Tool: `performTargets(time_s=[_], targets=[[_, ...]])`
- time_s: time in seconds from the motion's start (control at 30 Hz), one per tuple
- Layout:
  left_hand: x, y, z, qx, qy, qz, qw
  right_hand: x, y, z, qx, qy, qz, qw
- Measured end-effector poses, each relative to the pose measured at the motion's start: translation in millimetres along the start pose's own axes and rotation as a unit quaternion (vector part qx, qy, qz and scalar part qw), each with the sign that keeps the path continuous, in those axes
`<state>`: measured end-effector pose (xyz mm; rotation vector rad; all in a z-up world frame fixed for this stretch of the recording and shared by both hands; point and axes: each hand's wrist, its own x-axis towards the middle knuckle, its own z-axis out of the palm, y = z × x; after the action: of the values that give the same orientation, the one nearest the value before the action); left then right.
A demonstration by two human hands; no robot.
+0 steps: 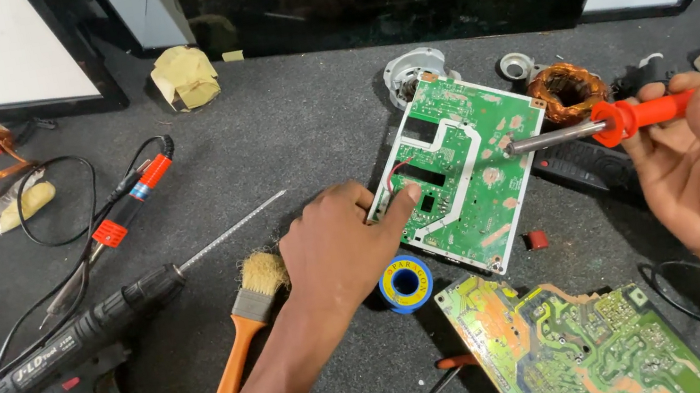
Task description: Solder electronic components onto a circuit board using a soldering iron.
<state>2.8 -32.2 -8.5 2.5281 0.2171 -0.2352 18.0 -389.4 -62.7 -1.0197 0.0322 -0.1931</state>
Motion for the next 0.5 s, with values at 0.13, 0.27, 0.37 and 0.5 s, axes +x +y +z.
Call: performTargets(time_s=[0.13, 0.27, 0.37, 0.5], targets=[[2, -2, 1, 0.004, -0.005, -0.005, 1.0, 0, 0, -2, 0.0, -0.002, 0.009, 1.0], [1, -7, 0, -0.024, 0.017, 0.015, 0.999, 0, 0, -1, 0.009, -0.021, -0.004, 1.0], [1, -9, -4, -0.039, 0.008, 0.012, 0.999, 0, 0, -3, 0.016, -0.036, -0.007, 0.999], [1, -13, -10, -0.091, 0.005, 0.012, 0.996, 1, -1, -4, 0.021, 0.004, 0.0, 1.0]])
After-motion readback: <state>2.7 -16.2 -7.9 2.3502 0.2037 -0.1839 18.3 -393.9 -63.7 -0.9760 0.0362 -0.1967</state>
